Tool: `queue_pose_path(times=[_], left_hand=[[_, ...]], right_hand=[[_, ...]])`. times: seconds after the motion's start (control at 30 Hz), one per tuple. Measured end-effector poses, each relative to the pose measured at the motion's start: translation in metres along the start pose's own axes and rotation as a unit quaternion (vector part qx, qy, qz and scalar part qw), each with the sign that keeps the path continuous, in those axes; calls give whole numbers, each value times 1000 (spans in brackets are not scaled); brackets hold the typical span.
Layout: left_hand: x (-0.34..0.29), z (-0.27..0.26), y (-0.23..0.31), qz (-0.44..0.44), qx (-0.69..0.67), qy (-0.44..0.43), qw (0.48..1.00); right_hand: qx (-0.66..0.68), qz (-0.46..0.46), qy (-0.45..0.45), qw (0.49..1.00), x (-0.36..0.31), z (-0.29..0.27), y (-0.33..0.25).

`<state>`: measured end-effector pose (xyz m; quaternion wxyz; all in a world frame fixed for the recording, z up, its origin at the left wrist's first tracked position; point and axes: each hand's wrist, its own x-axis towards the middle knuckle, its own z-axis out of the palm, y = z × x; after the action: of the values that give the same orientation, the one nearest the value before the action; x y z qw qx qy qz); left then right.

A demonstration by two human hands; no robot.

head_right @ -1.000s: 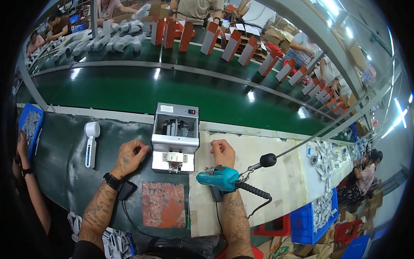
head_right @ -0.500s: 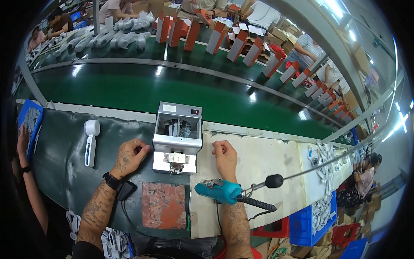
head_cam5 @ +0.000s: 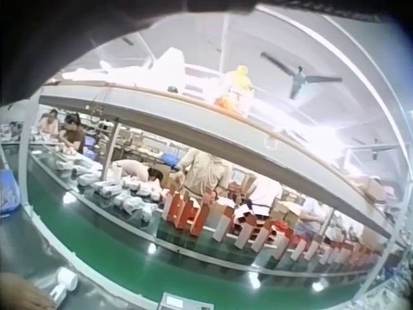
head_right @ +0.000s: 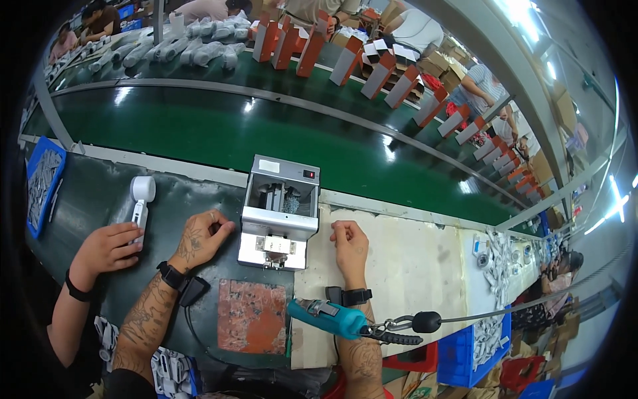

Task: The person picks up a handheld fan, places it into a screw-feeding machine, and drives a screw into the handle using a power screwdriver. They then set the fan aside and pick up a small white label to apply to the machine.

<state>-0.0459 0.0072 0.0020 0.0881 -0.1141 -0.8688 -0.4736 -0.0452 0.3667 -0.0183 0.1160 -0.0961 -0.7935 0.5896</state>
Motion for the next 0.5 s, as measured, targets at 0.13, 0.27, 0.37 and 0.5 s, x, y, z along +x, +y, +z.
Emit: queue_pose_path(times=[0.13, 0.27, 0.37, 0.5], left_hand=[[0, -3, 1, 2, 3, -6, 1000], [-1, -1, 1, -4, 11, -10, 1000], [-1, 0, -1, 6, 14, -3, 1000], [-1, -6, 8, -35, 5, -30, 999]], right_hand=[[7, -3, 5, 1000, -2, 4, -3], [14, 12, 4, 1000, -3, 1, -1], [23, 19, 1, 1000, -1, 2, 2], [20, 17, 4, 1000, -1, 4, -1]])
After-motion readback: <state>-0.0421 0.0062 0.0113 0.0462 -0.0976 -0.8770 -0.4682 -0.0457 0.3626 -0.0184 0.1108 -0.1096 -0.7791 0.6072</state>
